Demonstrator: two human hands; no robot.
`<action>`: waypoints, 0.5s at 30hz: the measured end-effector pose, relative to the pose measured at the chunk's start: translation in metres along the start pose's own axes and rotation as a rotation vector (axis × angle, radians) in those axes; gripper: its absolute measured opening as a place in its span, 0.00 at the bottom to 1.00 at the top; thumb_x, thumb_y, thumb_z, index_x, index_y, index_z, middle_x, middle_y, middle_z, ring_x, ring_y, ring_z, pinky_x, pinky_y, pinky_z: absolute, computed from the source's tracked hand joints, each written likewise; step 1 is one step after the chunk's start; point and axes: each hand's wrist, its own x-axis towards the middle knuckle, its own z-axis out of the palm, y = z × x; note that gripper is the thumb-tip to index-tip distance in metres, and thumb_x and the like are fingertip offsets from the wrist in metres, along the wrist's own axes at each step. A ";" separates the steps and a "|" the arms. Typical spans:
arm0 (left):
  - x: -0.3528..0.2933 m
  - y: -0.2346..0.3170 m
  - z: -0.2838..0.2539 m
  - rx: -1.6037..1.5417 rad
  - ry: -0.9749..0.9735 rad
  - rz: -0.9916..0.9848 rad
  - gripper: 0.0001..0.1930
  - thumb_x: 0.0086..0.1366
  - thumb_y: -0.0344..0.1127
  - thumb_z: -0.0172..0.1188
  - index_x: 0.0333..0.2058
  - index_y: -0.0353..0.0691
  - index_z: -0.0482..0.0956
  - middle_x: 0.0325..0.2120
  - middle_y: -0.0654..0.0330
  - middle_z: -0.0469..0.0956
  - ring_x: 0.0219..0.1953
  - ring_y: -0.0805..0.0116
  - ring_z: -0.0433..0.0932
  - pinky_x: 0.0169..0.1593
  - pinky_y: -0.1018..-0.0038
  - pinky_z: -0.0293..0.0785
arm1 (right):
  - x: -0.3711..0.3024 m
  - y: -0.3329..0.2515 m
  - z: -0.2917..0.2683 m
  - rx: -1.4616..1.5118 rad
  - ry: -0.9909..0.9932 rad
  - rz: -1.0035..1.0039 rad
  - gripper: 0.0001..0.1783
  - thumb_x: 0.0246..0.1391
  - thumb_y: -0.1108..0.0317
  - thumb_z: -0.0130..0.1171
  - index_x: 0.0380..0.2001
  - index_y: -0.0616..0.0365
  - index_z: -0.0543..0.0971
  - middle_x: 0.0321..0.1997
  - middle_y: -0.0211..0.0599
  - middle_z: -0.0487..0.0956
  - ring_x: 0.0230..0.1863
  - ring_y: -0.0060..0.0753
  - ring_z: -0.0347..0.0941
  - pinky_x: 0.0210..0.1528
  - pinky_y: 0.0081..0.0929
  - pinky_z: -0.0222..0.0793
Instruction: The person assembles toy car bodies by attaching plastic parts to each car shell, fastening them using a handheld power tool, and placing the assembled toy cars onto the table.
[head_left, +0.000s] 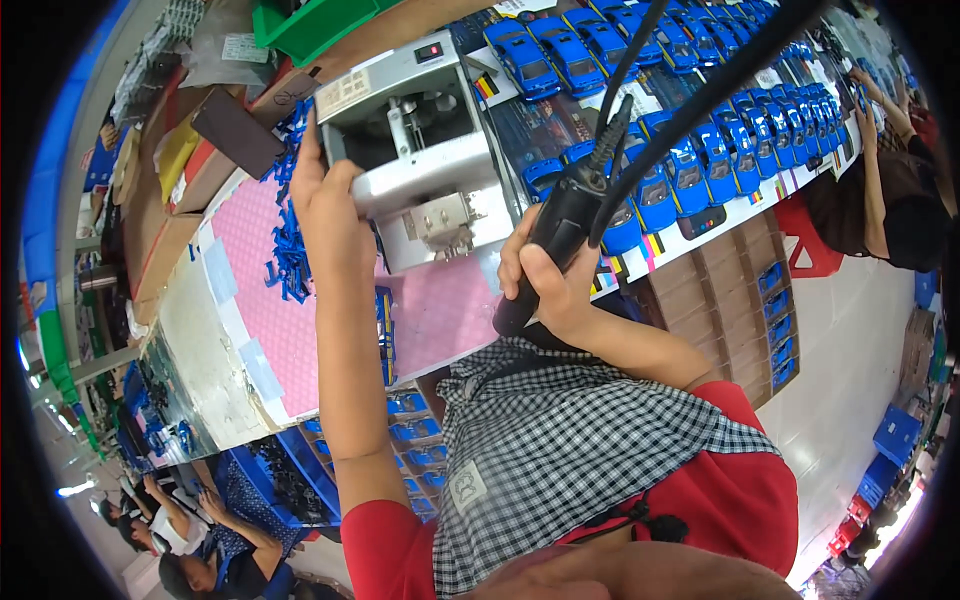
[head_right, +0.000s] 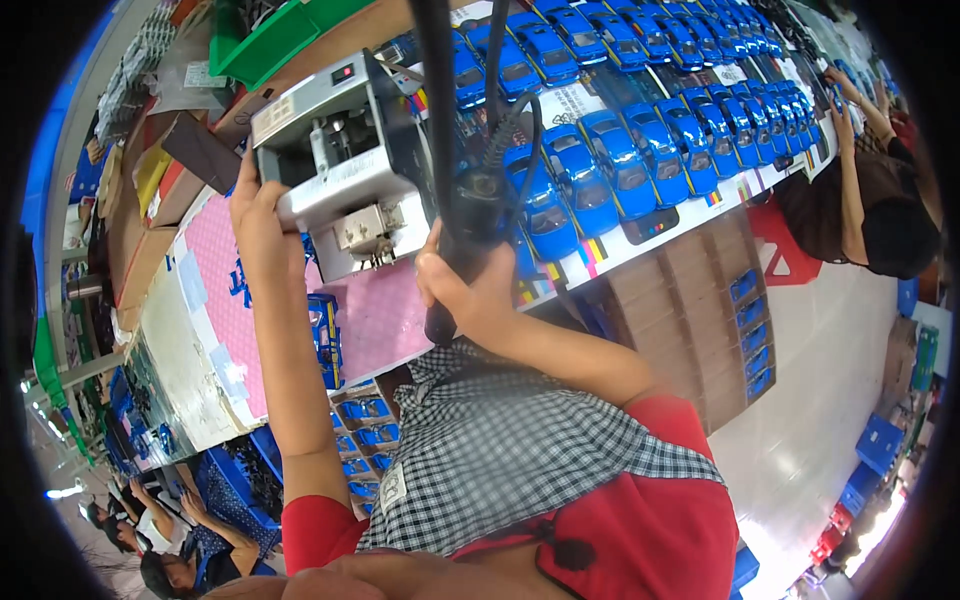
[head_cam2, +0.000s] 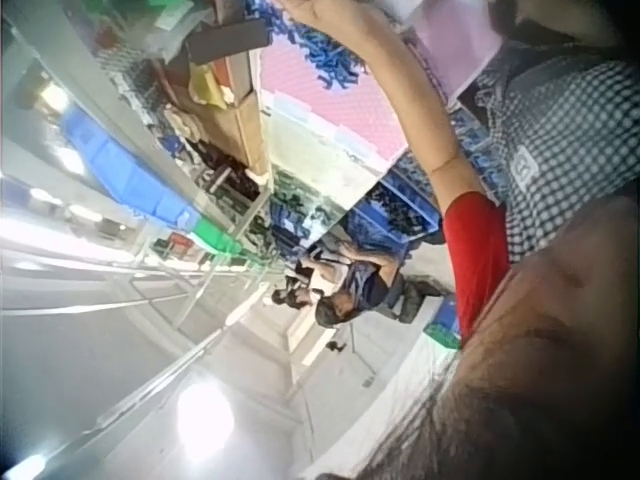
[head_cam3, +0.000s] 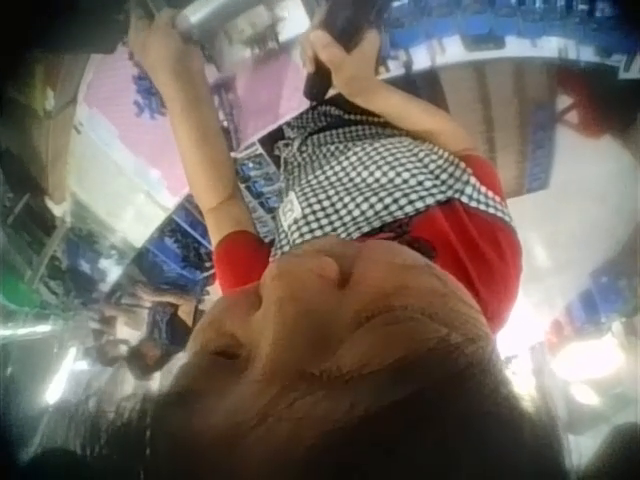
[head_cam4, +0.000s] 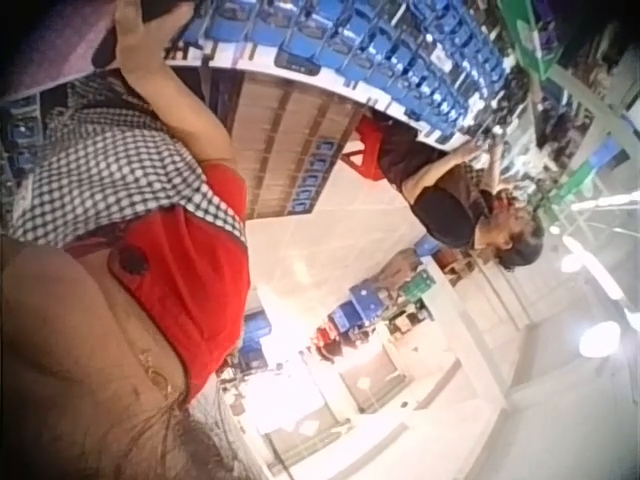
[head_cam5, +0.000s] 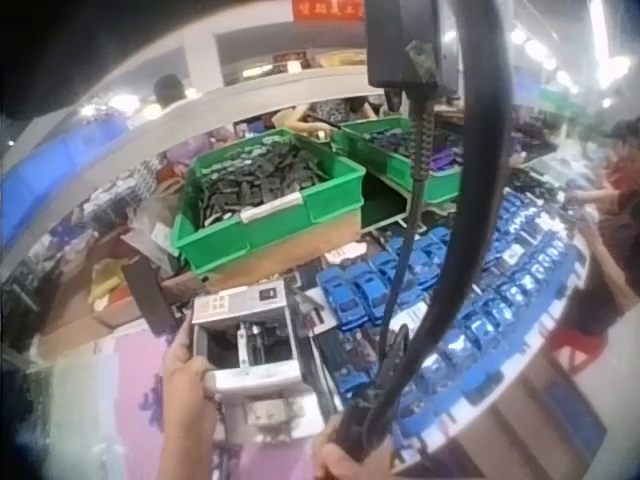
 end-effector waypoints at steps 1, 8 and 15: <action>0.007 -0.002 0.000 0.039 0.015 -0.024 0.35 0.49 0.16 0.40 0.61 0.29 0.57 0.55 0.50 0.67 0.54 0.64 0.69 0.56 0.75 0.63 | 0.002 -0.001 0.002 -0.001 0.017 0.001 0.15 0.54 0.63 0.56 0.37 0.60 0.64 0.19 0.36 0.69 0.17 0.25 0.66 0.22 0.23 0.65; 0.007 -0.008 0.003 0.021 0.009 -0.027 0.35 0.50 0.17 0.41 0.61 0.30 0.58 0.56 0.51 0.67 0.55 0.66 0.68 0.55 0.77 0.63 | 0.002 -0.001 0.001 -0.066 0.020 -0.044 0.13 0.55 0.65 0.54 0.35 0.62 0.64 0.19 0.36 0.69 0.16 0.24 0.66 0.21 0.21 0.65; 0.012 -0.006 -0.010 0.063 -0.041 -0.006 0.35 0.49 0.18 0.42 0.61 0.31 0.58 0.56 0.52 0.65 0.55 0.65 0.67 0.56 0.77 0.61 | 0.004 -0.002 0.010 -0.074 0.038 -0.056 0.12 0.56 0.64 0.52 0.32 0.62 0.65 0.18 0.34 0.69 0.16 0.22 0.66 0.21 0.20 0.64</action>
